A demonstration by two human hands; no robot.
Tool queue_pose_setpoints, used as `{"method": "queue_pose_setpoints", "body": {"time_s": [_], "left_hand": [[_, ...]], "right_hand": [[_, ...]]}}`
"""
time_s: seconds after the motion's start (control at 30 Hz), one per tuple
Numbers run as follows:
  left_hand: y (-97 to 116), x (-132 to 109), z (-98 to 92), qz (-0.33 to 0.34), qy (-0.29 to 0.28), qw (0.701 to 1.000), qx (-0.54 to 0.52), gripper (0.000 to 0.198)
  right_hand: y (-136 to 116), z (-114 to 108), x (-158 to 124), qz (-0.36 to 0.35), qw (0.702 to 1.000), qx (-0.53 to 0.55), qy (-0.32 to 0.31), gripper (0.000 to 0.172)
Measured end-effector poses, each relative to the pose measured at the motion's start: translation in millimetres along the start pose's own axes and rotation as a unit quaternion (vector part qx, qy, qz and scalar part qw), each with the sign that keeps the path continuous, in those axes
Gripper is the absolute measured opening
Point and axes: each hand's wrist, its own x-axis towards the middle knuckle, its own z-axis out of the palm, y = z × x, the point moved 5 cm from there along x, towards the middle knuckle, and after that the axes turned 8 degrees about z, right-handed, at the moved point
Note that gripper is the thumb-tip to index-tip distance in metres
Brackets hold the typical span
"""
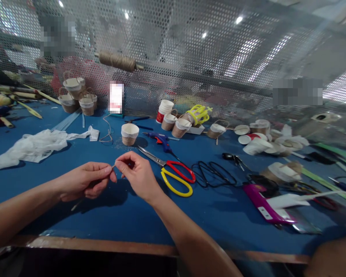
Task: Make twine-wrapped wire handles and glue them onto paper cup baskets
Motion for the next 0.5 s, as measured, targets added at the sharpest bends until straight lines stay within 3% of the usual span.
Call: {"method": "queue_pose_setpoints", "body": {"time_s": [0.27,0.4,0.5], "left_hand": [[0.5,-0.7,0.2,0.002,-0.016,1.0,0.011,0.024],[1.7,-0.8,-1.6,0.012,-0.012,0.999,0.035,0.024],[3.3,-1.0,-3.5,0.014,0.009,0.995,0.095,0.024]], "right_hand": [[0.3,1.2,-0.6,0.025,1.0,0.011,-0.009,0.013],[3.1,1.3,1.0,0.062,0.996,0.054,-0.025,0.029],[-0.8,-2.0,0.0,0.049,0.999,0.0,0.003,0.02]]}}
